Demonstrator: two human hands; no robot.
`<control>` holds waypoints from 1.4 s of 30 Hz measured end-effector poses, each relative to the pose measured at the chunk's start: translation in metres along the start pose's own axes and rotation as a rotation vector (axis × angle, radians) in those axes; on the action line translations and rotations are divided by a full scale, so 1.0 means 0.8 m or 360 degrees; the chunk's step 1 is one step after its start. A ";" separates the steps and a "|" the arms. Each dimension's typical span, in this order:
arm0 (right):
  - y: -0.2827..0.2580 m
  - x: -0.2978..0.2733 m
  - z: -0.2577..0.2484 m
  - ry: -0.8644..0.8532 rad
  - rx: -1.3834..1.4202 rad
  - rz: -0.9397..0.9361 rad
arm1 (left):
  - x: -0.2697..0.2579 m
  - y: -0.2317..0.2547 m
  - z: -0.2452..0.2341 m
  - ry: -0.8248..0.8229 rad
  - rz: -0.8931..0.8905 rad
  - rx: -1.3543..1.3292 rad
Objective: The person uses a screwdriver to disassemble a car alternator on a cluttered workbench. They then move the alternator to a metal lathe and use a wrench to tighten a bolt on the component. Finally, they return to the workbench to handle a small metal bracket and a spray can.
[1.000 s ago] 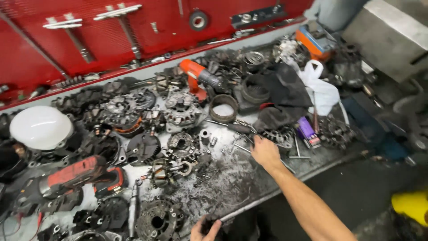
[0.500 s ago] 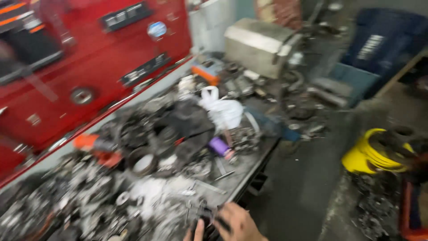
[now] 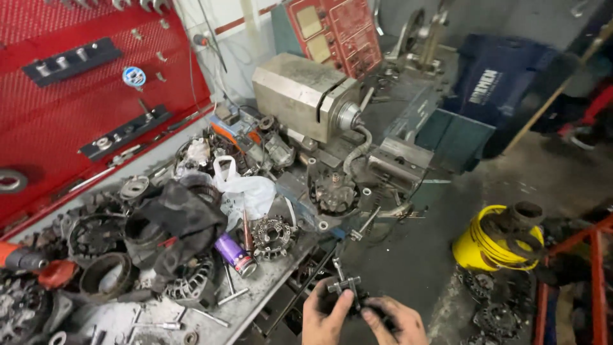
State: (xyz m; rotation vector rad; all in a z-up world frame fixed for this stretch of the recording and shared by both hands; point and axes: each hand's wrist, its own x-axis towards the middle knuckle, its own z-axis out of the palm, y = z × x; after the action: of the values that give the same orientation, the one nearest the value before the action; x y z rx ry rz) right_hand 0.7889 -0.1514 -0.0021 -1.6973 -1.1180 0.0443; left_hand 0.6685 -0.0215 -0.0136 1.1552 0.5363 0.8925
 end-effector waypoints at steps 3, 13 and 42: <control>-0.012 0.040 -0.031 -0.0061 0.0063 0.0089 | 0.018 0.029 0.029 -0.0037 -0.0076 0.0098; -0.013 0.199 -0.064 -0.0211 0.0207 0.0043 | 0.138 0.042 0.057 -0.0098 -0.0418 -0.0518; 0.277 0.207 0.059 -0.1177 0.0155 -0.0032 | 0.043 -0.003 0.097 0.0759 -0.0124 -0.0216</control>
State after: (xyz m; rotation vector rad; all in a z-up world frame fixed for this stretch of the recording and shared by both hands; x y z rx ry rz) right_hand 1.0003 -0.0056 -0.1157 -1.6141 -1.6321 0.7510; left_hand 0.7475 -0.0361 0.0132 0.7905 0.8871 1.1246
